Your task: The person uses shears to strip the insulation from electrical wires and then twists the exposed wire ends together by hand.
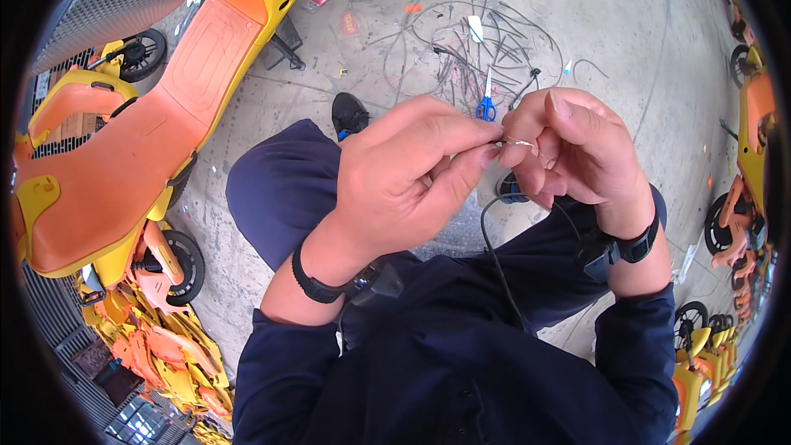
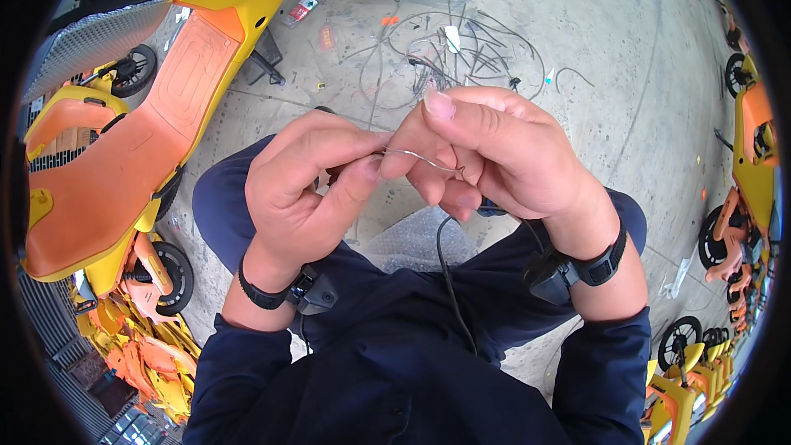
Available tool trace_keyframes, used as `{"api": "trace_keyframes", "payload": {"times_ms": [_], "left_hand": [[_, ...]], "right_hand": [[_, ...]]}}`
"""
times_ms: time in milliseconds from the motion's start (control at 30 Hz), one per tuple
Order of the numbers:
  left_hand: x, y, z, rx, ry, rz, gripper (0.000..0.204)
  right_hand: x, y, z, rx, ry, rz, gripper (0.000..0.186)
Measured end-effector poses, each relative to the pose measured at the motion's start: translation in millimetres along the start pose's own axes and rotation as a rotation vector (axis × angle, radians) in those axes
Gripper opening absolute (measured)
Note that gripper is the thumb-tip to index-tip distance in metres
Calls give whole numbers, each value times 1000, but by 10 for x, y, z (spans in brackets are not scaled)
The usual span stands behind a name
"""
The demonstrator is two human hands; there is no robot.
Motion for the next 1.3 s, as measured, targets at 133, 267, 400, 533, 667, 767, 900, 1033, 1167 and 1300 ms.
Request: {"api": "trace_keyframes", "payload": {"times_ms": [133, 267, 400, 533, 667, 767, 900, 1033, 1167, 1300], "left_hand": [[-14, 24, -6, -88, -91, -37, 20], [-10, 43, -3, -111, -108, -33, 22], [5, 45, 4, -163, -124, -33, 25], [28, 63, 17, -196, -160, 14, 30], [18, 74, 14, -189, -213, -5, 30], [18, 84, -12, -213, -208, -13, 29], [-9, 89, -38, -221, -199, -30, 27], [-16, 100, -55, -231, -180, -33, 25], [-16, 112, -62, -207, -187, -26, 24], [-14, 96, -17, -124, -153, 9, 22]], "right_hand": [[28, 12, -14, -19, -6, 31, 38], [40, -15, -33, 38, -54, 61, 32], [31, -39, -23, 45, -108, -1, 25], [39, -43, -13, 131, -164, -60, 21], [55, -15, -32, 190, -128, 3, 17], [53, -54, -21, 209, -102, -24, 16], [70, -60, -14, 172, -98, -2, 15], [67, -109, -2, 254, -24, 4, 14], [85, -147, 24, 391, 80, -46, 12], [96, -131, 11, 437, 175, -65, 11]]}}
Point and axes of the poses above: each hand's wrist, its own x-axis away from the middle knuckle, its own y-axis out of the back of the hand, z = x × y, the point moved 3 cm from there along -x, towards the middle knuckle, and after that the axes turned 7 degrees about y, right-handed, at the moved point
